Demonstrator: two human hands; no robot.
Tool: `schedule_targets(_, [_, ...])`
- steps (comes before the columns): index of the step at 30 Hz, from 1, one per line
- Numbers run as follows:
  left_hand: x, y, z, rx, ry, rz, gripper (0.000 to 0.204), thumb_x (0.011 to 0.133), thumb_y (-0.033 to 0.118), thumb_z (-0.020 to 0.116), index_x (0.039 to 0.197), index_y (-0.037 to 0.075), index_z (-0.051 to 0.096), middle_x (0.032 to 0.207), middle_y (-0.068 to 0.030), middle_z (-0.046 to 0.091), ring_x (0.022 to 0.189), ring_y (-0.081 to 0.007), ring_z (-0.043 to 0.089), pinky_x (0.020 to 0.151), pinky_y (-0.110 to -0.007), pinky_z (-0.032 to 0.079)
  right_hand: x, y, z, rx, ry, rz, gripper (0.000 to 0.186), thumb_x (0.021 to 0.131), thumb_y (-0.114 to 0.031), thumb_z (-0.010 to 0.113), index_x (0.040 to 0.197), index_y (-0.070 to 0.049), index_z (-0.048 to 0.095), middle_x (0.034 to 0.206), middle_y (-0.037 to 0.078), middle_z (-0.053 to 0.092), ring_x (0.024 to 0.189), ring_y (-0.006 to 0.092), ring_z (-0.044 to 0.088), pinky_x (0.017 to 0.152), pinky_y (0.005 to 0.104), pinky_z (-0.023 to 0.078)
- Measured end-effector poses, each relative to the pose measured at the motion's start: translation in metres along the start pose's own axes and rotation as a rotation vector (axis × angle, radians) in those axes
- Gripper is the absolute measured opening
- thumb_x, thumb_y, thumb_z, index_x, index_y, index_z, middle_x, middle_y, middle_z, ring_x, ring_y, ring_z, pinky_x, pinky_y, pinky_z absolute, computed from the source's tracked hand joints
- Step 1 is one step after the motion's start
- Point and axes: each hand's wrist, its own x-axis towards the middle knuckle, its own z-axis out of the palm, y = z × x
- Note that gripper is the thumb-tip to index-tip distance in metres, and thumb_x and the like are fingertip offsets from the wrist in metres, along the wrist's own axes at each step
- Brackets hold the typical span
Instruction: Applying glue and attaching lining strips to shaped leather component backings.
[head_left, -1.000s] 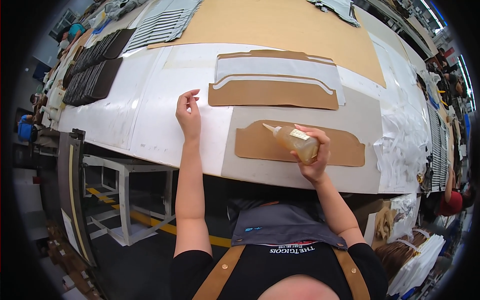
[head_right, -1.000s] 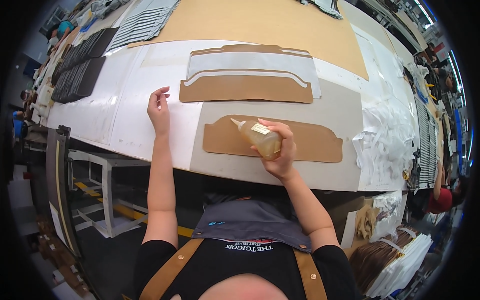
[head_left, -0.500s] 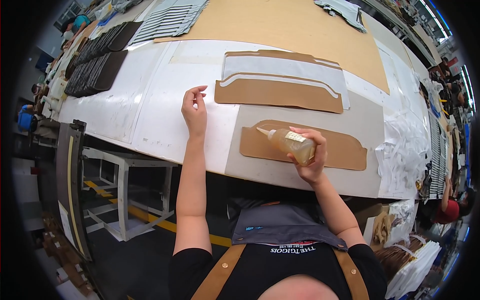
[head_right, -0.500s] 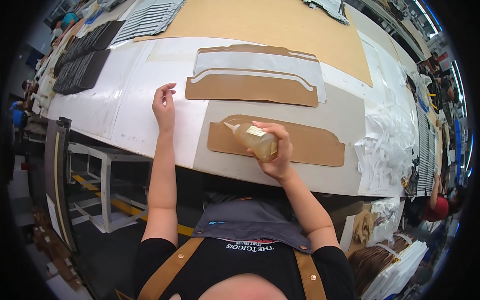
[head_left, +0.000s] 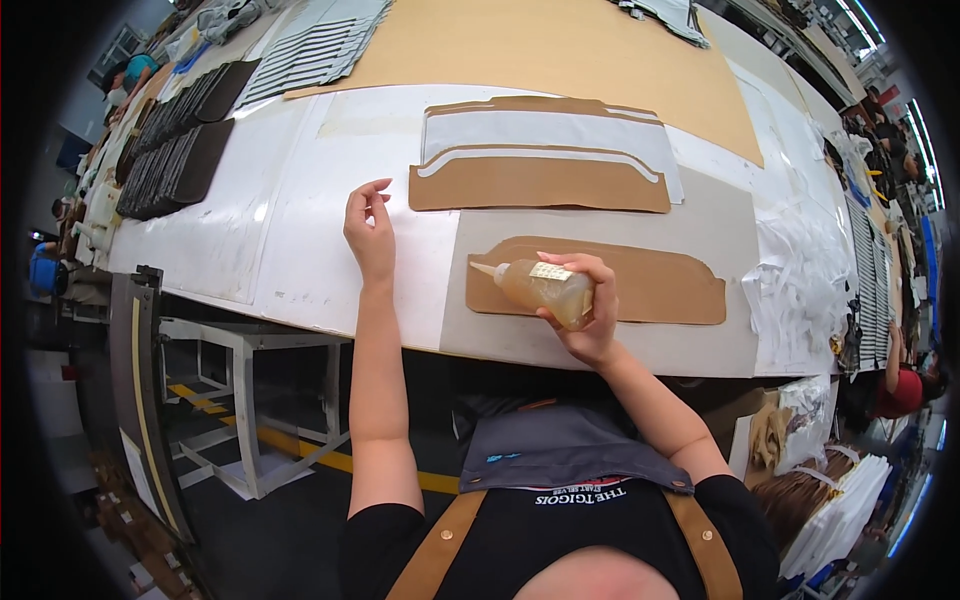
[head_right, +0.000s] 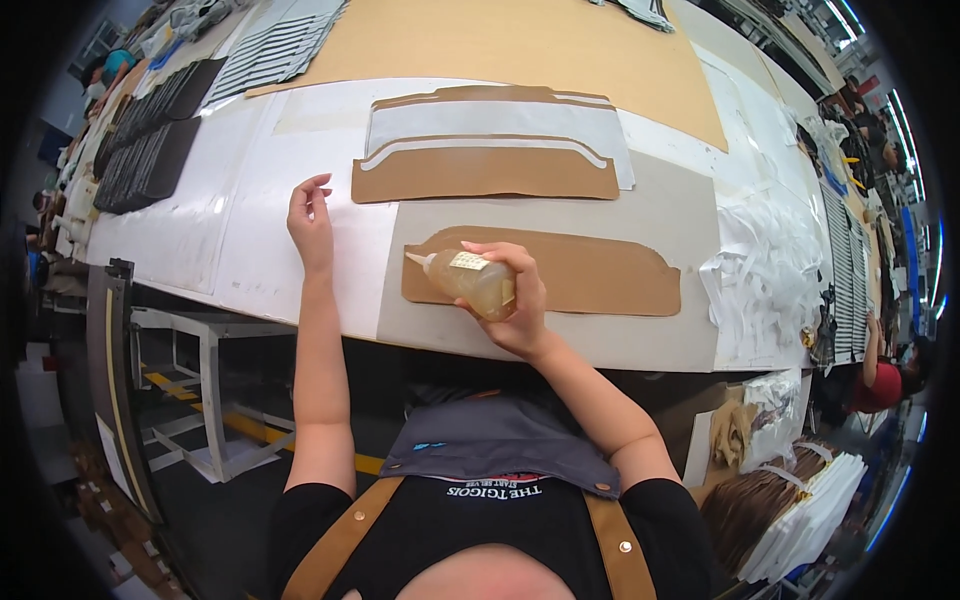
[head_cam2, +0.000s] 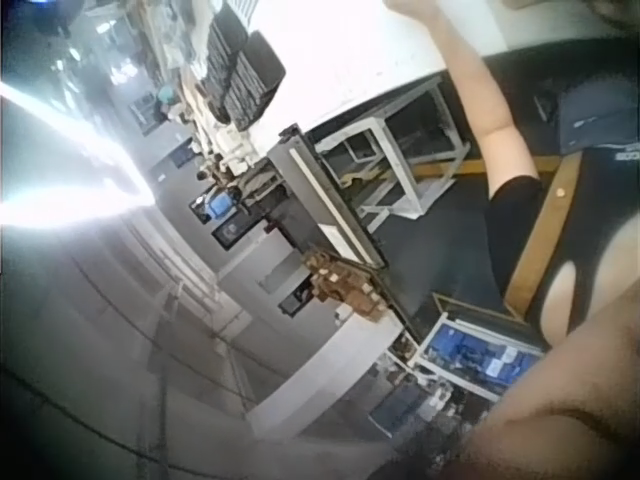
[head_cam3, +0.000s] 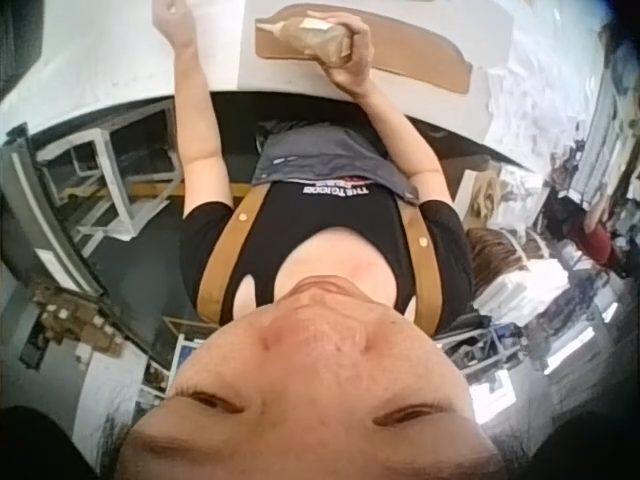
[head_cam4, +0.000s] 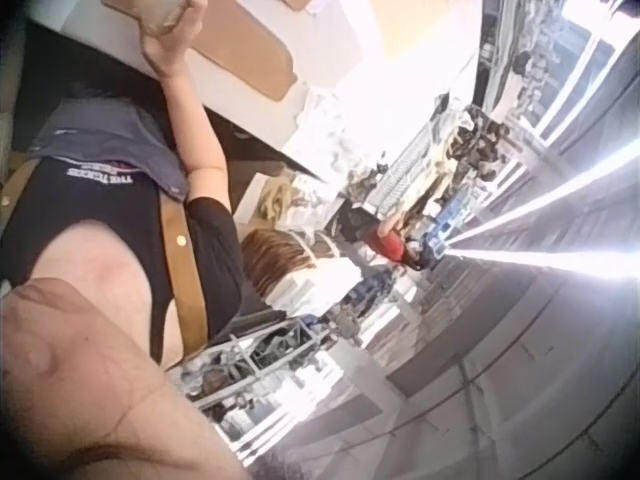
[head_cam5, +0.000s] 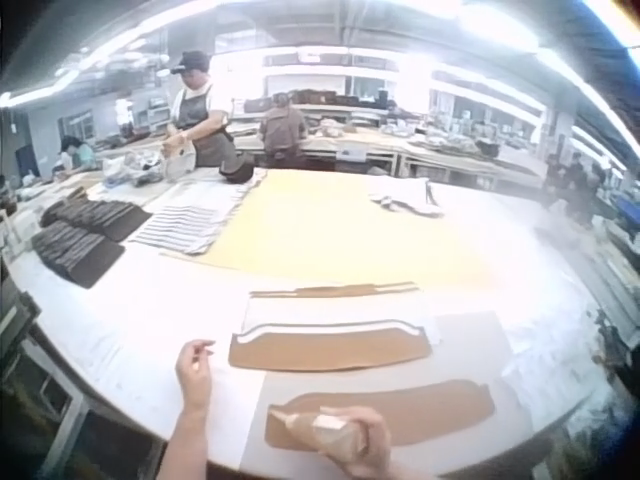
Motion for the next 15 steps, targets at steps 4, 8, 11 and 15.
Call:
schedule_targets(4, [0.000,-0.001,0.000,-0.008,0.006,-0.005,0.021,0.104,0.002,0.050,0.108,0.004,0.070,0.110,-0.0030,0.074,0.091,-0.0155,0.068,0.081,-0.030,0.050,0.007,-0.010,0.000,0.259,0.258,0.214,0.056,0.098,-0.032,0.075,0.137,-0.006,0.044,0.130,0.012,0.060,0.128,0.0278,0.060,0.107,0.0406,0.048])
schedule_targets(8, [0.002,-0.006,-0.002,-0.012,-0.012,0.012,0.021,0.104,0.001,0.050,0.109,0.003,0.070,0.111,-0.0038,0.074,0.091,-0.0156,0.068,0.083,-0.030,0.051,0.036,-0.007,-0.048,0.826,0.579,0.632,0.052,0.106,-0.044,0.060,0.142,-0.009,0.049,0.128,0.005,0.063,0.123,0.0188,0.063,0.102,0.0374,0.052])
schedule_targets(11, [0.002,-0.004,0.000,-0.013,-0.015,-0.002,0.022,0.104,0.000,0.049,0.111,0.002,0.069,0.113,-0.0059,0.074,0.093,-0.0164,0.068,0.085,-0.030,0.053,0.045,0.002,-0.107,0.954,0.689,0.692,0.052,0.104,-0.039,0.065,0.143,-0.008,0.050,0.129,0.008,0.064,0.122,0.0213,0.063,0.101,0.0370,0.054])
schedule_targets(15, [0.001,-0.008,0.001,-0.004,-0.029,0.007,0.022,0.104,0.001,0.049,0.113,0.001,0.069,0.112,-0.0059,0.073,0.093,-0.0162,0.067,0.084,-0.030,0.053,0.037,0.018,-0.175,0.687,0.717,0.623,0.054,0.099,-0.033,0.072,0.139,-0.003,0.051,0.128,0.013,0.064,0.117,0.0245,0.065,0.099,0.0375,0.055])
